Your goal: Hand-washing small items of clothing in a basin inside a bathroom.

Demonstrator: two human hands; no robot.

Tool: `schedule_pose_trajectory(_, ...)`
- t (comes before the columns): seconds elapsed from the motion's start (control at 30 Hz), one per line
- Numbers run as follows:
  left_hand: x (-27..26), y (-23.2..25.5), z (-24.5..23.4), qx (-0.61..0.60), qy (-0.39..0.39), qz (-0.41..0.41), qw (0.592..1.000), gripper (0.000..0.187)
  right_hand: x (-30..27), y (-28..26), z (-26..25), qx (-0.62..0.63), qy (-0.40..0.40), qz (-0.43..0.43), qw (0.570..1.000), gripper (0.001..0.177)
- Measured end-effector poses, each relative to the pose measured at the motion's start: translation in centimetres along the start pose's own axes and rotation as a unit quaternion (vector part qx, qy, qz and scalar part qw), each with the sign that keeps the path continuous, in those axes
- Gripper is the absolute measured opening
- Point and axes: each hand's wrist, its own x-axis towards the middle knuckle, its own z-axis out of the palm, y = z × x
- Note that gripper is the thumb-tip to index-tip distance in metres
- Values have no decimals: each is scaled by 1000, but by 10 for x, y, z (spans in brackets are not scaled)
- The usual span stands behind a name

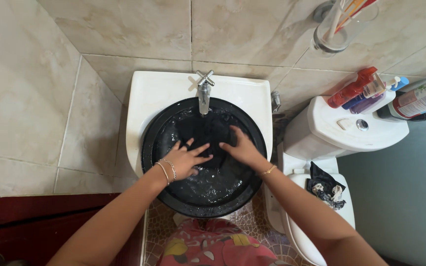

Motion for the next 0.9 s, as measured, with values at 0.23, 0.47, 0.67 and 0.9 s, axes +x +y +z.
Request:
schedule_pose_trajectory(0.23,12,-10,34,71,-15,-17,997,94,23,30,50,20,57,-6,998,90)
schedule_pose_trajectory(0.47,15,-36,60,-170,245,-73,952,51,21,18,17,362,-157,207,895,62)
schedule_pose_trajectory(0.67,14,3,50,-547,373,-54,747,39,-41,-92,-20,611,-185,335,693,76)
schedule_pose_trajectory(0.9,8,41,31,-465,540,-26,701,26,-37,-60,39,853,-97,127,497,28)
